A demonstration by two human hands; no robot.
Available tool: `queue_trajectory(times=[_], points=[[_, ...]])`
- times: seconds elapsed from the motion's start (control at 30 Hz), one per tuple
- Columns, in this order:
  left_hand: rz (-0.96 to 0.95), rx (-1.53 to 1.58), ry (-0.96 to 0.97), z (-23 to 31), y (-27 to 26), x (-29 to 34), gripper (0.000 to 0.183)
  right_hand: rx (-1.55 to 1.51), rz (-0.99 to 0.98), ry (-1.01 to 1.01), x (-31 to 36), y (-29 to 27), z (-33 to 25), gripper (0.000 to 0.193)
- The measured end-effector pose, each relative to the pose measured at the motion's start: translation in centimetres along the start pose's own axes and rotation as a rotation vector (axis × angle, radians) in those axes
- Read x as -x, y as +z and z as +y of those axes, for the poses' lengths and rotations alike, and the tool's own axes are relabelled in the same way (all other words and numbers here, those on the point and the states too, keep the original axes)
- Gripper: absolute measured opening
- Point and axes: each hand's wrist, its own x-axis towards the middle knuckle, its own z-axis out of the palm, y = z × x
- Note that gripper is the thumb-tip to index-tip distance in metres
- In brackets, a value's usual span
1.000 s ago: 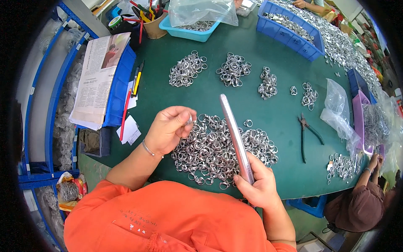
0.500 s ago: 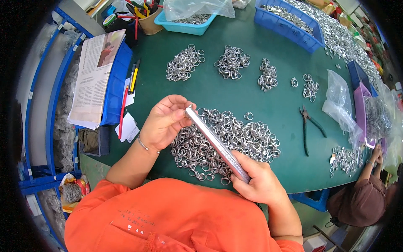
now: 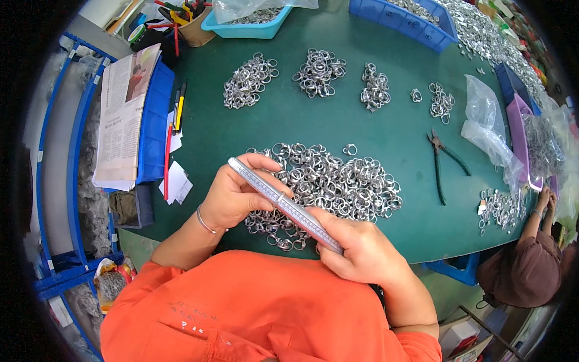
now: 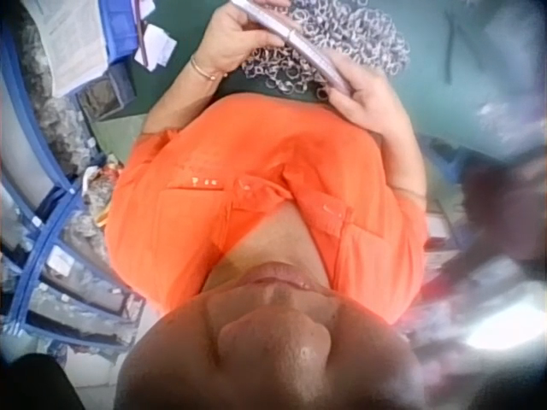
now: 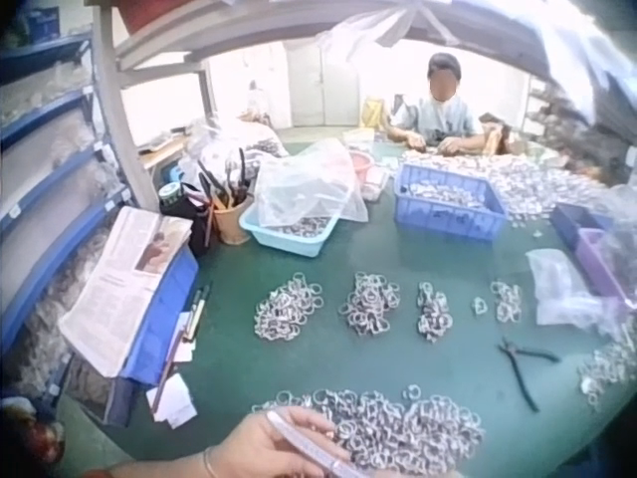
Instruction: The person picks up metal ring clips one at a time from a pile, slides them onto a ring sizer mandrel to measure their size, and places them into sorted piles on the table by hand.
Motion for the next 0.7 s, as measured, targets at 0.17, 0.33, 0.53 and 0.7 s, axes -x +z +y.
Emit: queue_trajectory(times=[0.17,0.33,0.53,0.7], points=[[-0.115,-0.212,0.132,-0.6,-0.3,-0.4,0.037,0.077,0.009,0.011,0.1,0.6,0.7,0.051],[-0.039,-0.103,0.042,-0.2,0.7,-0.5,0.03,-0.02,0.054,-0.011,0.0,0.6,0.3,0.051],[0.186,0.144,0.167,1.3,-2.3,-1.4,0.016,-0.309,-0.055,0.159,1.3,-1.6,0.2,0.053],[0.167,-0.057,0.124,3.1,-2.5,-0.9,0.011,-0.23,-0.009,0.118,1.7,-1.0,1.0,0.052]])
